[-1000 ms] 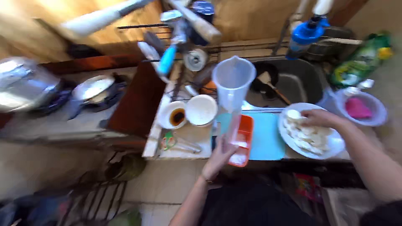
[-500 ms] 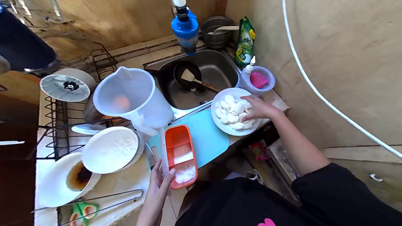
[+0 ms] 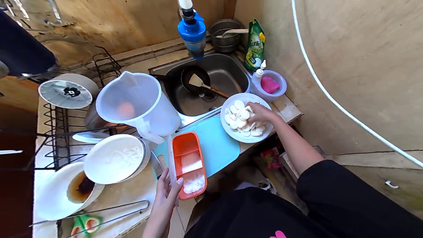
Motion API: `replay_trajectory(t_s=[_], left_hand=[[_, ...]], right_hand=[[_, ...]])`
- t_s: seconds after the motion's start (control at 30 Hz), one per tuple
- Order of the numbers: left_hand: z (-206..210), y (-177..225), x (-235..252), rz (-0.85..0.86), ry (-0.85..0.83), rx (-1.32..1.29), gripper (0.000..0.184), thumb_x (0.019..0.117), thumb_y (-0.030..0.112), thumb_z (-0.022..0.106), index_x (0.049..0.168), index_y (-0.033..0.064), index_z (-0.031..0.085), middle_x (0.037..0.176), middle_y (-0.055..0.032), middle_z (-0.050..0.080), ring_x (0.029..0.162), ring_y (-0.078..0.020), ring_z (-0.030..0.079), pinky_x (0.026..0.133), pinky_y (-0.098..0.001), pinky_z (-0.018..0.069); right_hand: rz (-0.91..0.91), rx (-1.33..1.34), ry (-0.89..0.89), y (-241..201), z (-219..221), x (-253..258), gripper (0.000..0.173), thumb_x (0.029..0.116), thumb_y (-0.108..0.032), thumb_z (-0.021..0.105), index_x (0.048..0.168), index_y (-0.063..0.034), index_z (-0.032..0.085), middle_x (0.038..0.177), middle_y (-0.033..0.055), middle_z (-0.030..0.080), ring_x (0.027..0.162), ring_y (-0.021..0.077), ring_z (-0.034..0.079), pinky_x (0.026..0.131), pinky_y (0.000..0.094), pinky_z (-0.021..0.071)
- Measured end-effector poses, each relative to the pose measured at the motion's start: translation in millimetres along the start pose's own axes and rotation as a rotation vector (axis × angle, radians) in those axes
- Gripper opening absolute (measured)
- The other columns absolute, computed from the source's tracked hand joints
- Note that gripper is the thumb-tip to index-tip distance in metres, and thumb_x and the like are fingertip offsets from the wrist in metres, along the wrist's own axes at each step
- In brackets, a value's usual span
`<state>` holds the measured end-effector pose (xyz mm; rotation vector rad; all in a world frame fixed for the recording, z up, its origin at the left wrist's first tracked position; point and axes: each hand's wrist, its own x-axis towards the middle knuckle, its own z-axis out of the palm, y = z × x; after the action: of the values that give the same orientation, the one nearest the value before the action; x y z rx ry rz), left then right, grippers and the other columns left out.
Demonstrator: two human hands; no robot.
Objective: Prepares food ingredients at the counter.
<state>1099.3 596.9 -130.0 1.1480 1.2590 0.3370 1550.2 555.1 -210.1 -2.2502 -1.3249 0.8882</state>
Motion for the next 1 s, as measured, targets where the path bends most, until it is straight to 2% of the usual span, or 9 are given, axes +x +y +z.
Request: replay_trajectory(t_s=[0.13,0.27,0.43,0.63,0.7,0.8,0.87,0.9,1.0], left_hand=[[1.2,2.6,-1.6,-0.008,0.007,0.007,0.085,0.0922,0.036,0.057,0.162,0.0107,0.015,0.155,-0.0205,0.039,0.13,-0.0269,0.053,0.095,-0.0466,0.0522],[0.2,1.5,-0.1,-0.004,0.002,0.017,0.087,0.0917,0.037,0.057,0.162,0.0106,0.015,0.153,-0.0199,0.041,0.129,-0.0262,0.054,0.094,-0.045,0.0533],[0.2,2.7,-0.4,0.006,-0.006,0.036,0.087,0.091,0.038,0.057,0.162,0.0096,0.015,0.153,-0.0193,0.042,0.126,-0.023,0.056,0.092,-0.0415,0.0538],[-0.5,1.1,-0.2,0.005,0.001,0.02,0.087,0.0918,0.038,0.057,0.162,0.0107,0.015,0.153,-0.0185,0.042,0.126,-0.0226,0.056,0.092,-0.0409,0.0542],[-0.5,1.7,-0.7,-0.001,0.002,0.02,0.087,0.091,0.039,0.058,0.162,0.011,0.015,0.153,-0.0187,0.042,0.128,-0.024,0.055,0.093,-0.0435,0.0539],[-0.5,1.5,-0.4,-0.004,0.0,0.026,0.087,0.0906,0.04,0.058,0.162,0.0111,0.016,0.153,-0.0184,0.042,0.128,-0.0239,0.055,0.093,-0.0435,0.0536],[0.1,2.7,-0.3,-0.005,-0.003,0.025,0.087,0.0908,0.04,0.058,0.162,0.0105,0.016,0.153,-0.0191,0.042,0.128,-0.025,0.055,0.094,-0.0447,0.0534],[0.6,3.1,-1.1,-0.008,-0.001,0.025,0.087,0.0909,0.039,0.057,0.162,0.0104,0.016,0.153,-0.0196,0.041,0.129,-0.0258,0.054,0.095,-0.0456,0.0531],[0.3,2.3,-1.4,-0.002,0.001,0.041,0.086,0.0917,0.038,0.057,0.162,0.0104,0.015,0.151,-0.0193,0.043,0.124,-0.0233,0.057,0.092,-0.0413,0.0542]], right_hand=[[-0.052,0.156,-0.036,-10.5,-29.8,-8.0,0.048,0.0828,-0.005,0.082,0.127,0.0016,0.063,0.12,0.0294,0.065,0.113,0.0435,0.063,0.098,0.0644,0.0481],[-0.13,0.122,0.011,-30.1,-40.2,-15.5,0.035,0.0853,-0.005,0.077,0.118,0.0009,0.068,0.111,0.0261,0.069,0.105,0.04,0.066,0.092,0.0616,0.051],[-0.037,0.029,0.109,-67.2,-27.2,-23.4,0.059,0.0833,-0.033,0.087,0.128,-0.0013,0.064,0.125,0.0297,0.06,0.116,0.0462,0.06,0.097,0.066,0.0484],[0.046,0.089,-0.017,-77.6,-36.9,-40.2,0.051,0.0979,-0.025,0.072,0.141,-0.0027,0.058,0.137,0.0249,0.06,0.114,0.0409,0.067,0.093,0.0585,0.0568],[0.043,0.055,0.016,-58.7,-36.4,-41.3,0.065,0.0904,-0.028,0.081,0.145,-0.0045,0.055,0.141,0.0265,0.058,0.122,0.0449,0.062,0.1,0.0631,0.0506],[0.086,-0.006,0.0,-29.1,-9.8,-33.7,0.111,0.0629,-0.033,0.1,0.156,-0.0126,0.043,0.156,0.0288,0.039,0.135,0.0547,0.044,0.103,0.0746,0.0409],[0.139,-0.076,-0.088,-32.6,2.6,-29.5,0.122,0.0588,-0.032,0.102,0.16,-0.0179,0.035,0.163,0.0279,0.027,0.141,0.0573,0.033,0.104,0.0769,0.0359],[0.149,-0.097,-0.103,-34.9,6.0,-27.4,0.122,0.0591,-0.03,0.102,0.16,-0.0183,0.034,0.162,0.0288,0.026,0.141,0.0586,0.032,0.102,0.0768,0.037],[0.122,-0.118,-0.045,-25.0,14.8,-18.1,0.117,0.0572,-0.021,0.102,0.155,-0.018,0.038,0.151,0.0349,0.037,0.127,0.0589,0.047,0.096,0.0731,0.0461]])
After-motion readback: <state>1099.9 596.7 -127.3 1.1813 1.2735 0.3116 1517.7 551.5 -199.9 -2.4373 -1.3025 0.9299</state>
